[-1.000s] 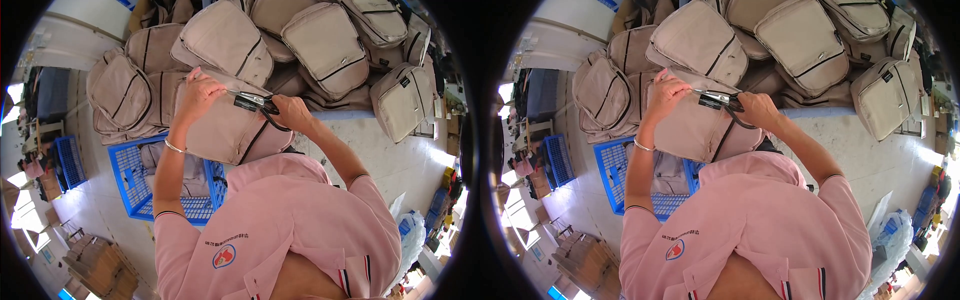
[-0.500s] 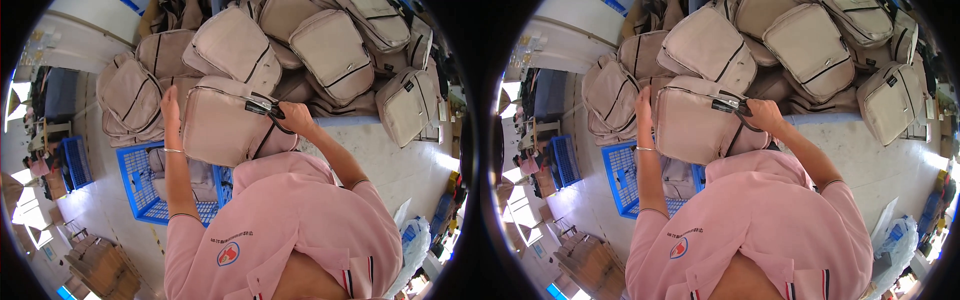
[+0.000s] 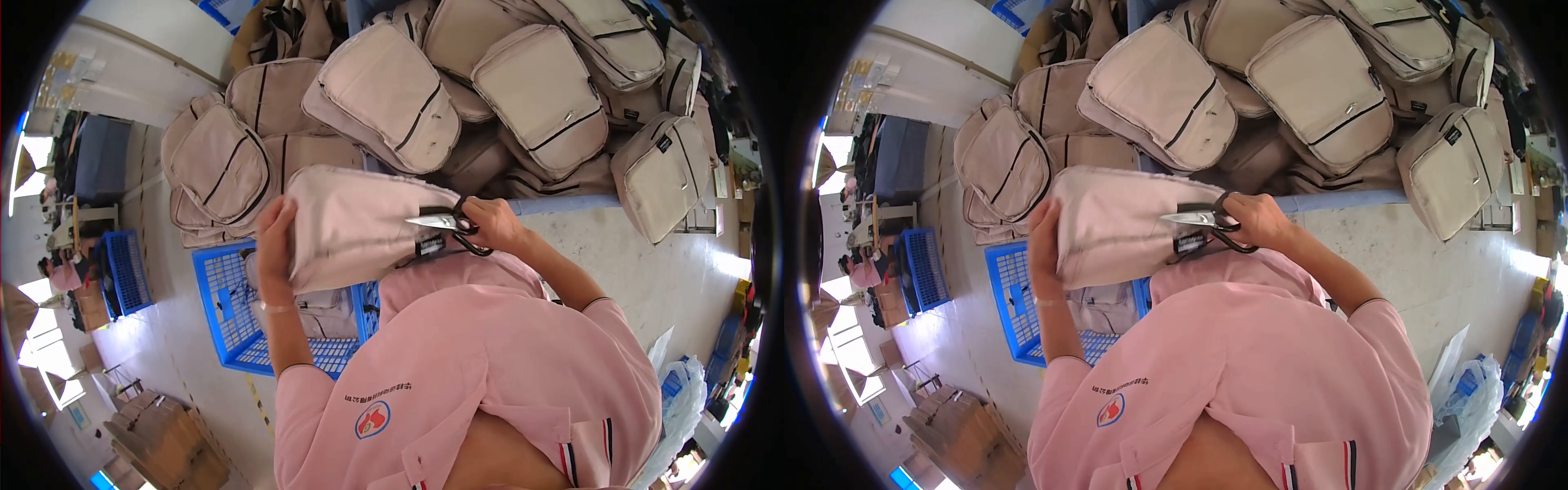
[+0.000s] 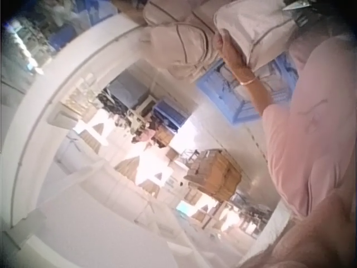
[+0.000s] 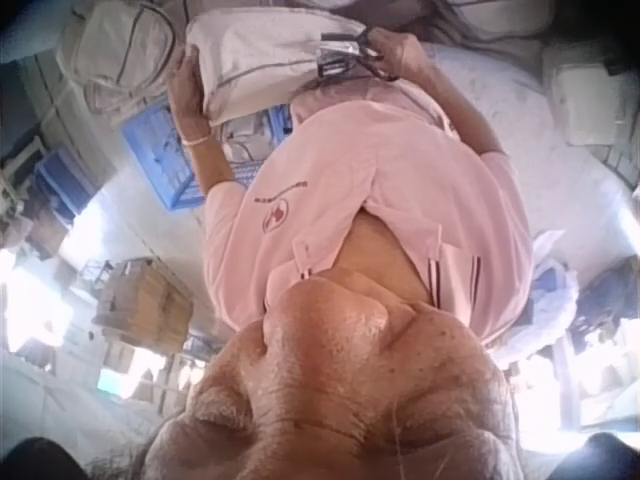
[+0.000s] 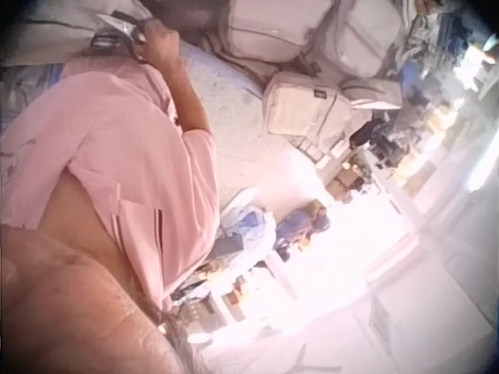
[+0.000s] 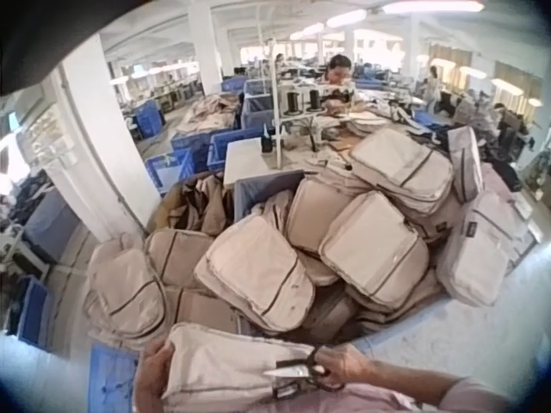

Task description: Trim excess material or threads from tan bags using scissors.

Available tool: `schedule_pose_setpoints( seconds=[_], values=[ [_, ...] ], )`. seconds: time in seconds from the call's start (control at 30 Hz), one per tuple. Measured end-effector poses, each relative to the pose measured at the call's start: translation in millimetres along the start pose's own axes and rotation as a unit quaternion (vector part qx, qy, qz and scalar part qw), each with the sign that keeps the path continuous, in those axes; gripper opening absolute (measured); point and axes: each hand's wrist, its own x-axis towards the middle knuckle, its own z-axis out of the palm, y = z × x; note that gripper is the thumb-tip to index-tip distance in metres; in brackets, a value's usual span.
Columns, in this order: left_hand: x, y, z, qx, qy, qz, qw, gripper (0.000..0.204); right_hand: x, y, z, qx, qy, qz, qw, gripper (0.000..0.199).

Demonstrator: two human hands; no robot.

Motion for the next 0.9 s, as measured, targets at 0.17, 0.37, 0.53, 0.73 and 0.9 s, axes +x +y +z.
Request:
schedule_pose_setpoints(
  seconds=[0.17,0.37,0.53,0.73,0.9],
  values=[
    [-111.6,114.6,-25.7,0.124,0.165,0.166,0.964,0.011,-12.9,-3.3,-11.2,0.060,0.099,0.060,0.991,0.050],
    [-155.2,51.5,48.2,0.419,0.160,0.388,0.805,0.013,-15.4,-3.1,-7.2,0.169,0.137,0.252,0.943,0.033],
    [-138.4,-60.9,172.6,0.286,-0.062,0.272,0.917,0.018,-28.3,-3.6,-6.2,0.255,0.134,0.363,0.886,0.035],
    [-124.5,-116.1,198.3,0.276,-0.146,0.208,0.927,0.020,-56.8,-4.6,-3.6,0.159,0.099,0.360,0.914,0.035],
    [-116.7,-135.2,201.6,0.306,-0.192,0.237,0.902,0.024,-52.5,-20.3,-10.4,-0.028,-0.015,0.298,0.954,0.043]
  ],
)
